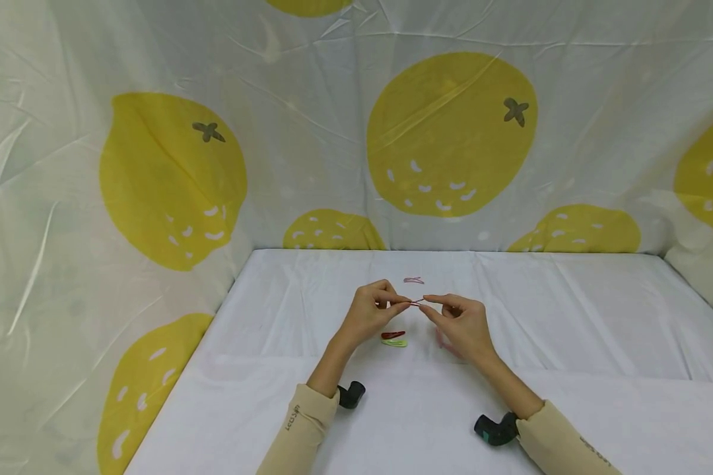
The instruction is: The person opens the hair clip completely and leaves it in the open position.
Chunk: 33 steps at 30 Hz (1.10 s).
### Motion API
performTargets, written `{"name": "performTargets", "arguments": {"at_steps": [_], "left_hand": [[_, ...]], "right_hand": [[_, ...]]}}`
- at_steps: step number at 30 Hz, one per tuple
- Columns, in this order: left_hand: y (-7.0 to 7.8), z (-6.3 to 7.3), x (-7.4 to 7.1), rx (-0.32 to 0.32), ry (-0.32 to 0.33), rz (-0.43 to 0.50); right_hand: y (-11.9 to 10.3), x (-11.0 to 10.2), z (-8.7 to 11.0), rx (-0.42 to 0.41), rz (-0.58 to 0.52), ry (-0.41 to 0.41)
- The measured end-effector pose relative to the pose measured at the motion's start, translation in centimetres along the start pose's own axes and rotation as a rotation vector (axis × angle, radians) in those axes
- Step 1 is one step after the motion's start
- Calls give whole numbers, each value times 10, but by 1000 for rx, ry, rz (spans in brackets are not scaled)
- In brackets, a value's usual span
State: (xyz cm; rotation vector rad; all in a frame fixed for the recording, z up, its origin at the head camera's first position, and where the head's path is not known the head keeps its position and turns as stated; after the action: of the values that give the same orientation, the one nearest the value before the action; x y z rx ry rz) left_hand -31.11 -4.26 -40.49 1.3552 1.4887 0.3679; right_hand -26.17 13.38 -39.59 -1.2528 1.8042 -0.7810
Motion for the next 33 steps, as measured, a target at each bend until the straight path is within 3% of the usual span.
{"name": "performTargets", "arguments": {"at_steps": [7,12,20,27,33], "left_hand": [[-5,1,0,-80,4,4],[-8,0,-1,-98,31,-38],[-10,0,-2,-137,47,-55],[-11,0,-1,-153,-10,-36],[-14,-2,-2,-162,-67,-50]], "right_hand": [[6,-1,-1,85,11,-19],[9,1,-1,99,21,-41],[43,4,-4,121,22,-58],[60,3,-4,281,-32,-121],[65,4,-4,390,16,-155]]}}
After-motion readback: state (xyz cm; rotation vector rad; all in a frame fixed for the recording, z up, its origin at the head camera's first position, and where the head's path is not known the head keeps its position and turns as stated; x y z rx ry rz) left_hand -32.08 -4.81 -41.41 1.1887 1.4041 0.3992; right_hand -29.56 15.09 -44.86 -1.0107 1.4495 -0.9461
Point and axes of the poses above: each hand's wrist, its own z-axis away from the middle knuckle, its own x-axis out of the palm, y = z × x, the point moved 7 cm from there along -z, towards the middle knuckle, and after that the axes turned 2 degrees about x, right-handed, at the moved point
